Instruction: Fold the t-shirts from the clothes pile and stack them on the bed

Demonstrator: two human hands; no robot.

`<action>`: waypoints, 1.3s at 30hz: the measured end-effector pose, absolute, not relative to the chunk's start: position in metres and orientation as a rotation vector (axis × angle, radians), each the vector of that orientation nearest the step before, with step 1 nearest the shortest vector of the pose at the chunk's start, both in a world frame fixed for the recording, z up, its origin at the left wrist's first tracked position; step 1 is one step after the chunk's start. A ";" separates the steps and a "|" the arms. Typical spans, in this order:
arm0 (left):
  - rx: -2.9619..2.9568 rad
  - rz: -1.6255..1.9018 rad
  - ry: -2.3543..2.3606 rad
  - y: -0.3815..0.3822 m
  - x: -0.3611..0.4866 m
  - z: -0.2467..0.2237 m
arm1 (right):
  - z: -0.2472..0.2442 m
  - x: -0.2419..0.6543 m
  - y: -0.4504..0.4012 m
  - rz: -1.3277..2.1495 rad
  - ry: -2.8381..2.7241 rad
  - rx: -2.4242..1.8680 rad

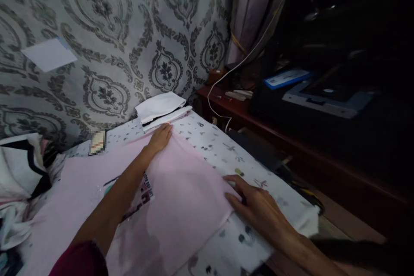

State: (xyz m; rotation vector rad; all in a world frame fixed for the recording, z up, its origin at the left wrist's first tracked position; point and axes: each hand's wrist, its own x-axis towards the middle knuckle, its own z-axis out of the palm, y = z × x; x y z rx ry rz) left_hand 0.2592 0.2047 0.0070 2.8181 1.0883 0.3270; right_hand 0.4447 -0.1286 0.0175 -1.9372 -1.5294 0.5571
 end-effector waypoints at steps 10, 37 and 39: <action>2.714 0.020 1.055 0.087 0.237 0.012 | 0.026 0.452 -0.130 0.692 -1.509 -1.904; 2.798 -0.333 1.842 -0.183 -0.046 0.016 | -0.014 0.456 -0.127 0.483 -1.627 -1.960; 2.724 -0.324 1.831 -0.179 -0.045 0.024 | -0.009 0.453 -0.128 0.476 -1.625 -1.943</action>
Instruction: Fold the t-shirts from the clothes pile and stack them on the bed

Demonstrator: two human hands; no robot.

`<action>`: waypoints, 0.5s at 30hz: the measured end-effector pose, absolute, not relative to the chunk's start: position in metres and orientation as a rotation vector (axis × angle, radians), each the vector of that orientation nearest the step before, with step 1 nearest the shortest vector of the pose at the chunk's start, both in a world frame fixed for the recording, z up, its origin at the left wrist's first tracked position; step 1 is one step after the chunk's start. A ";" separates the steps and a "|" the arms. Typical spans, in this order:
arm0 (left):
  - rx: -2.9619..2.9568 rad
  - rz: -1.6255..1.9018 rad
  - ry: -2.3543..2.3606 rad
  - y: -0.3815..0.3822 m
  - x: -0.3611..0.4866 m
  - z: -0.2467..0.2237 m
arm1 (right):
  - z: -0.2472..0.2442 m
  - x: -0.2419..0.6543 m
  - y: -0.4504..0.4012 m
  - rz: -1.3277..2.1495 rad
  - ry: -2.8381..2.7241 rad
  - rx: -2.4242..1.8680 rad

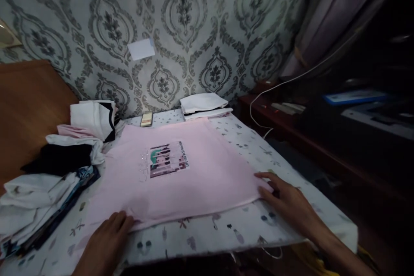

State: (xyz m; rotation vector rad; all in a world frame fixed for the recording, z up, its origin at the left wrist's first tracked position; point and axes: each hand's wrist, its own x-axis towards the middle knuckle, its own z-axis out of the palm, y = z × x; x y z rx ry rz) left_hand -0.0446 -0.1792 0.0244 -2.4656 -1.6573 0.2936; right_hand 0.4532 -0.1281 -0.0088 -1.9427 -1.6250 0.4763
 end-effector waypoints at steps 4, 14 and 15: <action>-2.638 0.230 -1.687 -0.177 -0.049 0.045 | -0.003 0.454 -0.136 0.419 -1.617 -1.940; -2.872 0.206 -1.752 -0.182 -0.053 0.029 | -0.007 0.468 -0.157 0.374 -1.754 -2.021; -2.911 0.227 -1.757 -0.180 -0.050 0.036 | -0.003 0.469 -0.155 0.343 -1.792 -2.042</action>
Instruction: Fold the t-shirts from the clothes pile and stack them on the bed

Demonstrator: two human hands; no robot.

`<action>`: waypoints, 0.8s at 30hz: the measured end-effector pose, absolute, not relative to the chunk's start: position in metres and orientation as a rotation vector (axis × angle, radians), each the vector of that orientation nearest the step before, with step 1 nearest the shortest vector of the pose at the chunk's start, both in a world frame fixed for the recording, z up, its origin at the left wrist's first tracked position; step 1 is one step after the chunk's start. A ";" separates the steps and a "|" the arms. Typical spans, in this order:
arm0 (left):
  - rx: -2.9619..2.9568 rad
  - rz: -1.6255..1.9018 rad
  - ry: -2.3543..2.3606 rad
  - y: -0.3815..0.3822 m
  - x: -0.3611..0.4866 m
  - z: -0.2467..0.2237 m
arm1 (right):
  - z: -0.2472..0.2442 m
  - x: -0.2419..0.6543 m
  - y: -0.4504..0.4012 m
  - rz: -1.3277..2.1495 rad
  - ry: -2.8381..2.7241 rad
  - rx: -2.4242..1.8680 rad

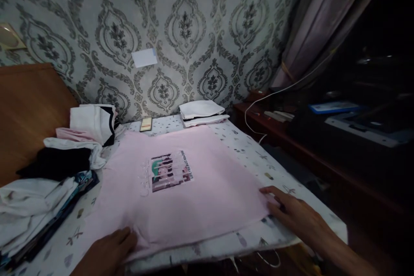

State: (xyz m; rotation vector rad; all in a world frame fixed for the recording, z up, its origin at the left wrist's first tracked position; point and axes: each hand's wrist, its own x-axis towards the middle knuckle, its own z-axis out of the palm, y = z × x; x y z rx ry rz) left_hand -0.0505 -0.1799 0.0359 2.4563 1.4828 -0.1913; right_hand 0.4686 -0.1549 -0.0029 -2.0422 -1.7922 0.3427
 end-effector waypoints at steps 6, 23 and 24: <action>2.361 0.019 1.378 -0.128 -0.023 0.081 | 0.032 0.431 -0.063 0.106 -2.075 -1.770; 2.297 0.306 2.068 0.137 -0.123 0.007 | -0.029 0.397 0.178 -0.061 -2.295 -1.810; 2.289 0.323 2.084 0.149 -0.128 0.009 | -0.031 0.398 0.179 -0.064 -2.298 -1.803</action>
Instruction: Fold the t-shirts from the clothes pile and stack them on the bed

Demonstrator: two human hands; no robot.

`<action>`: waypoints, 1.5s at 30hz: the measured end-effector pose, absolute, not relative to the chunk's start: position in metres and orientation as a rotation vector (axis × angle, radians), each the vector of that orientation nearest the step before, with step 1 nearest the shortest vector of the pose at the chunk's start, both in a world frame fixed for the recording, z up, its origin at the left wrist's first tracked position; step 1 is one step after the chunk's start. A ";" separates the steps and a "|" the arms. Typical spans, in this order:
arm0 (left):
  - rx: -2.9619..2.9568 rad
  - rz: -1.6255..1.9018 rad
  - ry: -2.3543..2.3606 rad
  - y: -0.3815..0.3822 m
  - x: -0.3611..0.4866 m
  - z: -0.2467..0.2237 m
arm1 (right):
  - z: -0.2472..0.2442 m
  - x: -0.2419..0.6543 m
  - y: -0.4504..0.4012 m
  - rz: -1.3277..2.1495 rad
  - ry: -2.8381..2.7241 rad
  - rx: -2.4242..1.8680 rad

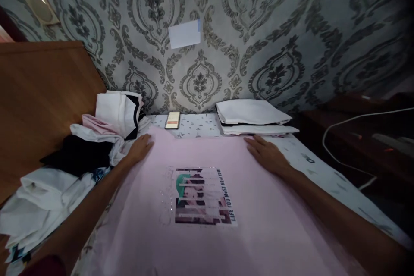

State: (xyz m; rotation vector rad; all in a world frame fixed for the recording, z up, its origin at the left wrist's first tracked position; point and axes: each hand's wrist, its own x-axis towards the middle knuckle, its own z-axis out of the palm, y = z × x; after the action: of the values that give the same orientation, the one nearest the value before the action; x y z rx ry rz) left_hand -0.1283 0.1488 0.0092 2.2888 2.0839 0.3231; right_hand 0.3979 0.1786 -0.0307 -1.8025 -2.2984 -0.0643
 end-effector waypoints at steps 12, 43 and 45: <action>2.286 0.144 1.965 0.263 -0.123 0.031 | 0.001 0.374 0.177 -0.215 -2.396 -1.616; 2.205 0.040 1.954 0.034 -0.091 0.058 | 0.038 0.336 0.189 -0.240 -2.574 -1.923; 2.279 0.005 1.917 0.036 -0.086 0.060 | 0.035 0.342 0.188 -0.327 -2.553 -1.856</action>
State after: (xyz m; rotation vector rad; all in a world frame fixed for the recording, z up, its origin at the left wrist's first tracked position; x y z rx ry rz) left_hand -0.0858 0.0355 0.0603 2.2791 1.9170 0.0048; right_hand 0.3416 0.1877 0.0350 -1.8560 -2.5535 -0.3269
